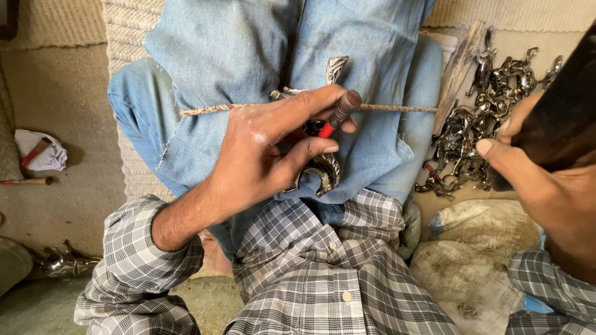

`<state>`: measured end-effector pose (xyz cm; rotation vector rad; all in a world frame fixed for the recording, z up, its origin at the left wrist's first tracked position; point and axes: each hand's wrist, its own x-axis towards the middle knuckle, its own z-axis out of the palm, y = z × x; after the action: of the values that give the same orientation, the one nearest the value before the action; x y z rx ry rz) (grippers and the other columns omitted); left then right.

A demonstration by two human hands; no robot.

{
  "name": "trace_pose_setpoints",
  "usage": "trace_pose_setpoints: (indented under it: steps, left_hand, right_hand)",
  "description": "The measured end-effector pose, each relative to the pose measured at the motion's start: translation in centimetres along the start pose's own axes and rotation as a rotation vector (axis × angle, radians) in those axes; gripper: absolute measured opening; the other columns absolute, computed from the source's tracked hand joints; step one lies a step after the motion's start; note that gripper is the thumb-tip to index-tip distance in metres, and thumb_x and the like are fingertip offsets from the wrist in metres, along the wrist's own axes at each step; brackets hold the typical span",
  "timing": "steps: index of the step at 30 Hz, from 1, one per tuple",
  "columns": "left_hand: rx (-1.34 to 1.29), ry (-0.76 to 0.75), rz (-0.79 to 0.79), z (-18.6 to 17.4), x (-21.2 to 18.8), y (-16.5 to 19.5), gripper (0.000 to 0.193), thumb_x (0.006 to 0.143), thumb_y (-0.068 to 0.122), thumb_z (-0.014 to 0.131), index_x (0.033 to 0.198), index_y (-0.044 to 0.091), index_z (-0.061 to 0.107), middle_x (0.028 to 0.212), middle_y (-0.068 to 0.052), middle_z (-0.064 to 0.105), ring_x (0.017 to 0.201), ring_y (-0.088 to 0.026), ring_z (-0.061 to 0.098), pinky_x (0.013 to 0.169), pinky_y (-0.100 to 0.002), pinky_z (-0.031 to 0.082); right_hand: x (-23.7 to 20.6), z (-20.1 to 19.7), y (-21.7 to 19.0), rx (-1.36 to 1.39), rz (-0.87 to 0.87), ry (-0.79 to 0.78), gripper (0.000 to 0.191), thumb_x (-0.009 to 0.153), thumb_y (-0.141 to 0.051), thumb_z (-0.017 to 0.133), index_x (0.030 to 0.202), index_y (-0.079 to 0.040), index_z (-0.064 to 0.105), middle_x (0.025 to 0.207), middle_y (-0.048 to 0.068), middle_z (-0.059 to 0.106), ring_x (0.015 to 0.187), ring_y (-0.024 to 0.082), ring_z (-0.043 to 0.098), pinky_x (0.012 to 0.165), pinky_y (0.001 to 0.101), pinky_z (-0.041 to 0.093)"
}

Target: The person sits on the floor and uses a wooden mallet to repeatedly strike a small metal figure held against a punch. The person adjusts the figure's position and continues hammering to shape it. A pile of similar metal figures is visible nearby.

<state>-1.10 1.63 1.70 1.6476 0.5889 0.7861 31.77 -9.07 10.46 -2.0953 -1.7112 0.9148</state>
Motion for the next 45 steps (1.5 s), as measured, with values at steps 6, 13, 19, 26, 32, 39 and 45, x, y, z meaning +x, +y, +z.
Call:
trace_pose_setpoints:
  steps: [6, 13, 19, 26, 32, 39, 45]
  left_hand:
    - [0.033, -0.012, 0.074, 0.1, 0.1, -0.2, 0.054, 0.099, 0.004, 0.079, 0.148, 0.008, 0.055, 0.124, -0.004, 0.076, 0.113, -0.017, 0.078, 0.097, -0.031, 0.062]
    - [0.028, -0.102, 0.076, -0.3, 0.3, -0.5, 0.053, 0.097, 0.000, 0.076, 0.146, 0.007, 0.057, 0.127, -0.005, 0.076, 0.111, -0.017, 0.079, 0.090, -0.028, 0.066]
    - [-0.041, -0.130, 0.151, -0.5, 0.5, -0.4, 0.053, 0.101, -0.006, 0.070, 0.147, 0.009, 0.051, 0.129, -0.004, 0.073, 0.112, -0.015, 0.078, 0.093, -0.026, 0.064]
    - [0.003, -0.151, 0.158, -0.5, 0.7, -0.3, 0.059, 0.096, -0.009, 0.068, 0.150, 0.010, 0.054, 0.125, -0.003, 0.075, 0.104, -0.015, 0.079, 0.088, -0.027, 0.066]
    - [0.024, -0.183, 0.208, -0.7, 1.0, -0.6, 0.057, 0.096, -0.005, 0.069, 0.149, 0.013, 0.056, 0.126, -0.001, 0.076, 0.101, -0.017, 0.078, 0.085, -0.027, 0.065]
    - [0.045, -0.360, 0.249, -0.9, 1.9, -1.3, 0.058, 0.093, -0.005, 0.071, 0.145, 0.019, 0.061, 0.119, 0.001, 0.078, 0.092, -0.015, 0.080, 0.069, -0.029, 0.062]
    - [-0.086, -0.472, 0.293, -1.2, 3.0, -1.9, 0.078, 0.075, -0.015, 0.061, 0.146, 0.019, 0.058, 0.123, -0.008, 0.075, 0.097, -0.015, 0.079, 0.073, -0.029, 0.064]
  right_hand:
    - [1.5, 0.6, -1.3, -0.320, -0.313, -0.128, 0.074, 0.076, 0.006, 0.077, 0.144, 0.000, 0.049, 0.084, 0.016, 0.065, 0.064, 0.020, 0.062, 0.056, 0.0330, 0.052]
    - [0.4, 1.7, -1.9, -0.157, -0.221, -0.069, 0.088, 0.078, 0.013, 0.080, 0.153, -0.007, 0.037, 0.093, 0.016, 0.066, 0.076, 0.021, 0.066, 0.067, 0.0337, 0.055]
    - [-2.5, 2.1, 0.3, 0.273, -0.083, 0.136, 0.054, 0.089, 0.007, 0.072, 0.132, 0.000, 0.040, 0.096, 0.005, 0.064, 0.080, 0.011, 0.064, 0.072, 0.0222, 0.054]
    - [-5.0, 2.0, 1.6, 0.221, -0.028, 0.229, 0.020, 0.103, 0.012, 0.074, 0.103, 0.003, 0.056, 0.096, 0.010, 0.063, 0.083, 0.013, 0.063, 0.079, 0.0212, 0.053]
    - [-3.7, 2.9, 0.8, -0.329, -0.417, 0.142, 0.059, 0.073, 0.011, 0.079, 0.124, 0.005, 0.051, 0.090, 0.025, 0.065, 0.074, 0.028, 0.067, 0.064, 0.0355, 0.054]
    - [-6.3, 5.2, 4.3, -0.235, -0.450, 0.226, 0.089, 0.085, 0.003, 0.082, 0.156, -0.008, 0.029, 0.107, 0.017, 0.067, 0.077, 0.022, 0.068, 0.065, 0.0327, 0.053]
    - [-9.4, 7.5, 5.9, -0.237, -0.354, 0.315, 0.075, 0.098, 0.003, 0.079, 0.156, -0.012, 0.033, 0.109, 0.017, 0.065, 0.083, 0.025, 0.068, 0.070, 0.0351, 0.055]
